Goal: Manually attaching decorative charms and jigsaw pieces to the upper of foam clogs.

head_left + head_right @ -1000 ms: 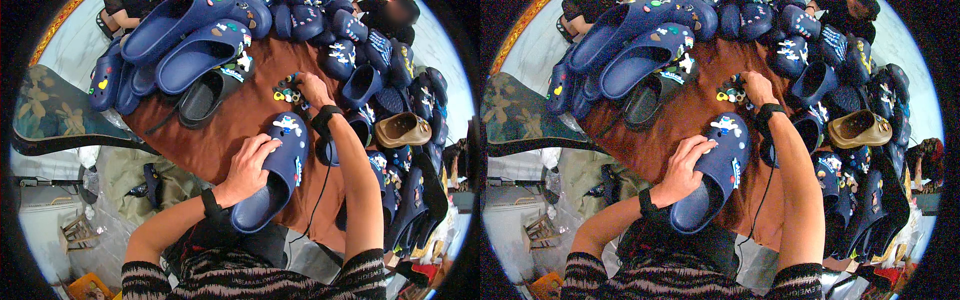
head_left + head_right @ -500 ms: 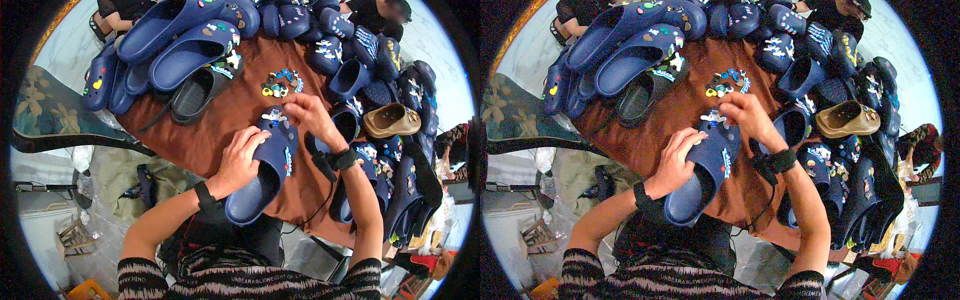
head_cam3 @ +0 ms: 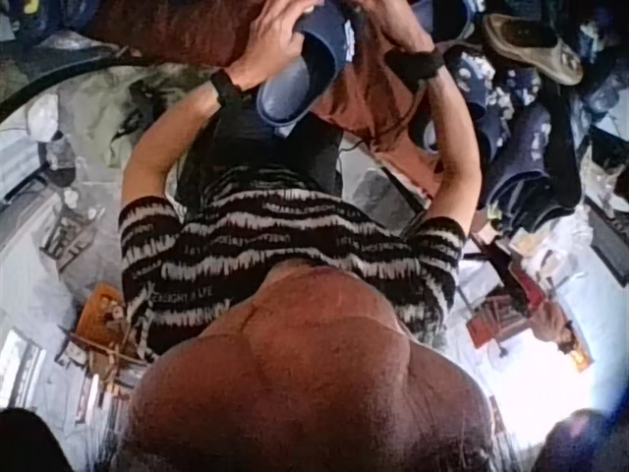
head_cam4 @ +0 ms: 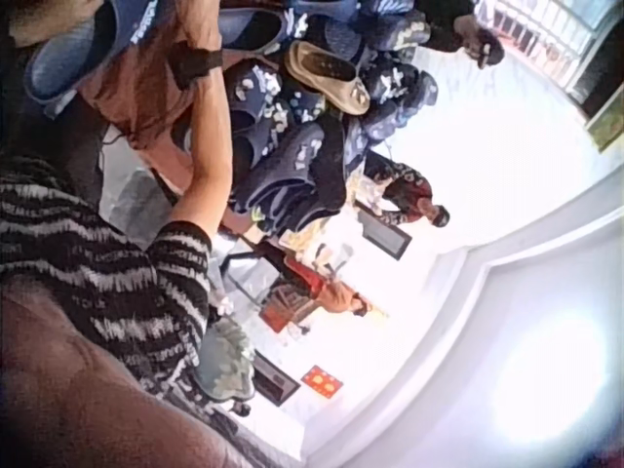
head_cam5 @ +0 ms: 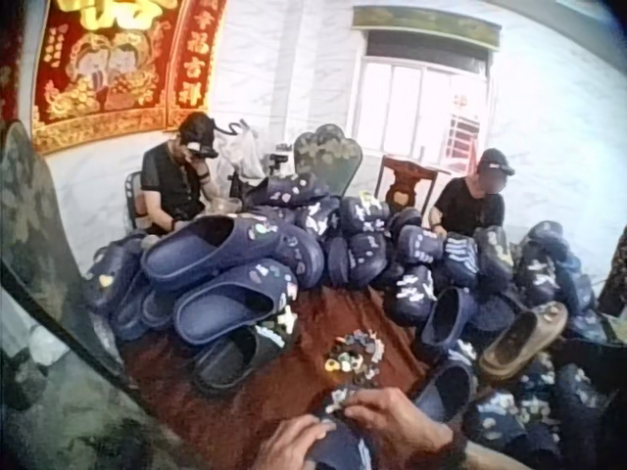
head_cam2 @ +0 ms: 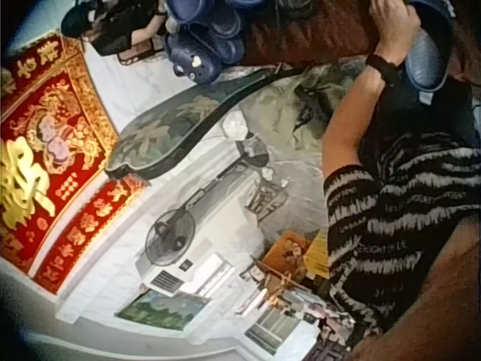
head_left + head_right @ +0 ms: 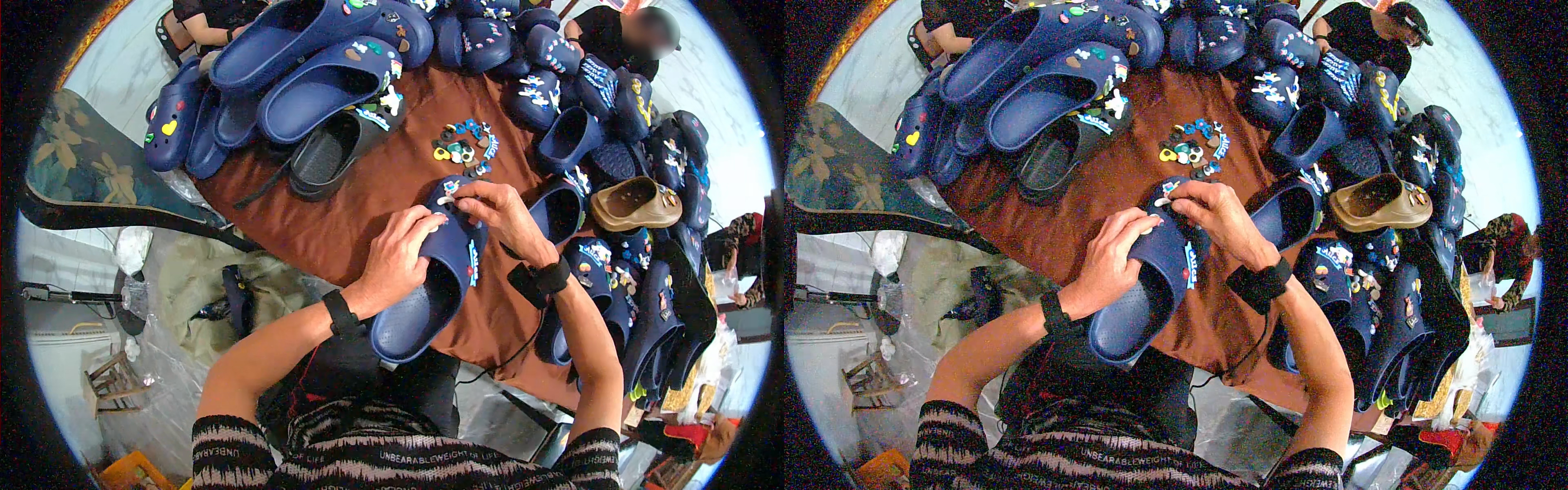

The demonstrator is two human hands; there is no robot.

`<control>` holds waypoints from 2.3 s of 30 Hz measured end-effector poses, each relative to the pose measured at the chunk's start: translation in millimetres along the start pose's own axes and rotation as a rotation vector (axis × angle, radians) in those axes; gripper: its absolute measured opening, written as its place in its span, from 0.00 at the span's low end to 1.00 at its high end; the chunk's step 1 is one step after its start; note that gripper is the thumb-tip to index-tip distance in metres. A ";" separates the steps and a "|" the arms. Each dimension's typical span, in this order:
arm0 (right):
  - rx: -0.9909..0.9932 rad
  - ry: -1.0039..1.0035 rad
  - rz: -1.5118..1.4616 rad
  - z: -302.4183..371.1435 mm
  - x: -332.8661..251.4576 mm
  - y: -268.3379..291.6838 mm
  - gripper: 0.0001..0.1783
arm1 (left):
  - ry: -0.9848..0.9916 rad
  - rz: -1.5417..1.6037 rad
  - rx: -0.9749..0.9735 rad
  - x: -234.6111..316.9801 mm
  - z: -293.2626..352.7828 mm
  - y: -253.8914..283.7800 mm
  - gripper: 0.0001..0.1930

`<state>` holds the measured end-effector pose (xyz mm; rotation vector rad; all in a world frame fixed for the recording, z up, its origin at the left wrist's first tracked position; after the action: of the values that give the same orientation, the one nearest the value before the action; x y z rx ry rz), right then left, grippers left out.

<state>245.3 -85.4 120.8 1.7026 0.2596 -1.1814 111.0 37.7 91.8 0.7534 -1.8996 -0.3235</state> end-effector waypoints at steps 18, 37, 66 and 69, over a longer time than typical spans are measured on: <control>0.159 -0.055 -0.079 1.4 11.1 -12.0 0.07 | 0.037 0.037 -0.012 -2.1 0.2 -2.2 0.30; 0.240 0.308 0.432 16.9 -15.7 -20.1 0.08 | 0.035 0.048 -0.016 -2.5 -0.6 -2.4 0.30; -0.070 -0.011 0.049 -2.8 12.1 -5.2 0.13 | 0.011 0.022 -0.010 -1.0 0.2 -3.1 0.29; -0.049 0.022 0.085 -5.8 6.3 -7.5 0.12 | 0.009 0.018 -0.002 -1.3 0.4 -1.0 0.29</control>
<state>247.0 -79.3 111.4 1.6685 0.2256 -1.0863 111.4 37.7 90.1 0.7348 -1.8965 -0.3097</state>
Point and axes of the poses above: each hand's wrist, its own z-axis away from the middle knuckle, its own y-axis out of the back of the hand, x = y × z, the point moved 6 cm from there along -z, towards the middle knuckle
